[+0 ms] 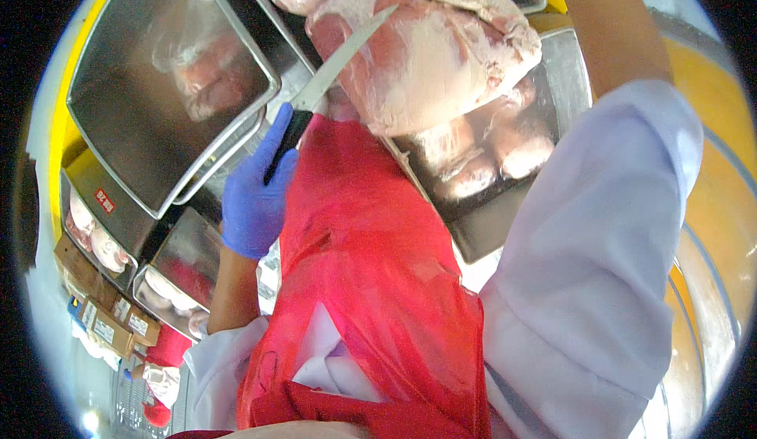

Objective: The person trims fat and connective tissue from large cuts of raw meat using a knife. They work over a stainless steel table with multiple metal trays, placing trimmed pieces into one tray and the main cuts into another.

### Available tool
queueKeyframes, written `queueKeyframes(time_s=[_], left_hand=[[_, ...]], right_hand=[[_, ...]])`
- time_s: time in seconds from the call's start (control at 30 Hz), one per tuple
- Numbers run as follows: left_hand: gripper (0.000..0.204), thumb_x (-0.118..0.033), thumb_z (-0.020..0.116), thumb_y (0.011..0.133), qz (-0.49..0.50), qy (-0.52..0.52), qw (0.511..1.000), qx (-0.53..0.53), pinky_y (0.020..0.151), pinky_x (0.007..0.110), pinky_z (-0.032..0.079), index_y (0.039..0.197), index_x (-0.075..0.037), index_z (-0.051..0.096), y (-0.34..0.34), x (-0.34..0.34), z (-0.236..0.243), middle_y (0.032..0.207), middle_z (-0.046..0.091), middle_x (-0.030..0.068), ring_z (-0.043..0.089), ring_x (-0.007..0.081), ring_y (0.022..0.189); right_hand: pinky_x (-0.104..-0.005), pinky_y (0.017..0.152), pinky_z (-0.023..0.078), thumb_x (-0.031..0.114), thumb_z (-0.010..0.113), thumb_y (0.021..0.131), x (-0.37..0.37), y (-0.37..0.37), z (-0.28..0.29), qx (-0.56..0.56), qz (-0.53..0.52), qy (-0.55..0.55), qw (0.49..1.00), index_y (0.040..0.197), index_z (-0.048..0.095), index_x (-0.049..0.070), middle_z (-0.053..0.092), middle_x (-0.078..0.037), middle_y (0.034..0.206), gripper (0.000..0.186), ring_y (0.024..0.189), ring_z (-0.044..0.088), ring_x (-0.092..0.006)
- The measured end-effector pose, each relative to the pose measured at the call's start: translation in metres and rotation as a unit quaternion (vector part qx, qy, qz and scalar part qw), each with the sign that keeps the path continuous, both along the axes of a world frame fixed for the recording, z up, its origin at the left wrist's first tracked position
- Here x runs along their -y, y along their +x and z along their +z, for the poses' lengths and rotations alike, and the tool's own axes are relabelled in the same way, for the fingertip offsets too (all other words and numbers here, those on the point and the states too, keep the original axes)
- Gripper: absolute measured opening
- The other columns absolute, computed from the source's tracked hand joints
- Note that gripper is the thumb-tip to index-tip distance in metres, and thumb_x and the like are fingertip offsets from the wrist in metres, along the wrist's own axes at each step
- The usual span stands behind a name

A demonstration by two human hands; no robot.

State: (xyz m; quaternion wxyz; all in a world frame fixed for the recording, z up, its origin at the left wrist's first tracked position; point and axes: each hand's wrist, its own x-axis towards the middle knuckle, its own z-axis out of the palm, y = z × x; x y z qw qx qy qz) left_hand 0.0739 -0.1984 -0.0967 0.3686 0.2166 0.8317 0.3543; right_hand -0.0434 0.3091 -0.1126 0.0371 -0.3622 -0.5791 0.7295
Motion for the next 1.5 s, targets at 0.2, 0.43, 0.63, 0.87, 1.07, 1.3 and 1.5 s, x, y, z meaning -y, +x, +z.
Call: queueKeyframes(time_s=[0.2, 0.43, 0.63, 0.87, 1.07, 1.3, 1.5], left_hand=[[0.050, -0.025, 0.062, 0.093, -0.006, 0.030, 0.999, -0.032, 0.073, 0.041, 0.052, 0.141, -0.026, 0.050, -0.003, -0.006, 0.003, 0.090, 0.067, 0.0178, 0.067, 0.0333, 0.080], [0.048, -0.017, 0.062, 0.092, -0.073, -0.017, 0.994, -0.081, 0.082, 0.035, 0.049, 0.139, -0.018, 0.053, -0.009, -0.016, 0.022, 0.102, 0.065, 0.0171, 0.064, 0.0239, 0.093], [0.043, -0.030, 0.064, 0.090, -0.135, -0.037, 0.977, -0.161, 0.066, 0.041, 0.050, 0.132, -0.026, 0.059, -0.033, -0.041, 0.032, 0.079, 0.063, 0.0192, 0.064, 0.0355, 0.072], [0.041, -0.029, 0.060, 0.094, -0.233, -0.057, 0.950, -0.198, 0.074, 0.039, 0.051, 0.135, -0.021, 0.056, -0.057, -0.086, 0.035, 0.094, 0.064, 0.0254, 0.067, 0.0365, 0.083], [0.042, -0.017, 0.058, 0.090, -0.325, -0.016, 0.915, -0.238, 0.077, 0.043, 0.050, 0.132, -0.014, 0.057, -0.070, -0.125, 0.023, 0.099, 0.063, 0.0272, 0.062, 0.0429, 0.088], [0.044, -0.021, 0.059, 0.094, -0.209, -0.052, 0.947, -0.238, 0.072, 0.042, 0.050, 0.138, -0.020, 0.053, -0.017, -0.108, -0.013, 0.091, 0.064, 0.0248, 0.064, 0.0379, 0.078], [0.051, -0.022, 0.060, 0.094, -0.078, -0.024, 0.965, -0.249, 0.063, 0.043, 0.049, 0.144, -0.025, 0.047, 0.036, -0.086, -0.072, 0.080, 0.062, 0.0191, 0.062, 0.0338, 0.068]], right_hand=[[-0.0282, 0.043, 0.046, 0.013, 0.052, 0.090, 0.022, 0.057, 0.028, -0.029, 0.018, -0.089, 0.995, 0.066, 0.052, 0.011, 0.052, 0.001, 0.054, 0.024, 0.041, 0.049, -0.0131], [-0.0284, 0.062, 0.053, 0.013, 0.052, 0.089, -0.005, 0.082, 0.015, -0.019, 0.026, 0.030, 0.999, 0.075, 0.059, 0.007, 0.063, -0.004, 0.071, 0.017, 0.061, 0.060, -0.0162], [-0.0314, 0.069, 0.054, 0.021, 0.060, 0.089, -0.061, 0.158, -0.022, -0.090, 0.355, 0.648, 0.668, 0.092, 0.064, 0.004, 0.065, -0.010, 0.082, 0.017, 0.072, 0.064, -0.0199], [-0.0338, 0.080, 0.056, 0.027, 0.072, 0.086, 0.042, 0.254, -0.069, 0.120, 0.186, 0.331, 0.917, 0.140, 0.038, -0.002, 0.064, -0.016, 0.108, 0.070, 0.092, 0.066, -0.0207], [-0.0302, 0.083, 0.054, 0.022, 0.076, 0.083, 0.092, 0.273, -0.054, 0.108, 0.127, 0.409, 0.897, 0.144, 0.038, -0.002, 0.067, -0.012, 0.105, 0.076, 0.092, 0.066, -0.0172], [-0.0301, 0.077, 0.054, 0.030, 0.068, 0.088, 0.097, 0.271, -0.078, 0.142, 0.042, 0.518, 0.842, 0.134, 0.055, 0.004, 0.071, -0.014, 0.093, 0.054, 0.080, 0.067, -0.0181], [-0.0321, 0.069, 0.053, 0.031, 0.061, 0.093, 0.098, 0.263, -0.070, 0.165, 0.012, 0.419, 0.893, 0.131, 0.057, 0.003, 0.071, -0.014, 0.087, 0.047, 0.070, 0.067, -0.0187]])
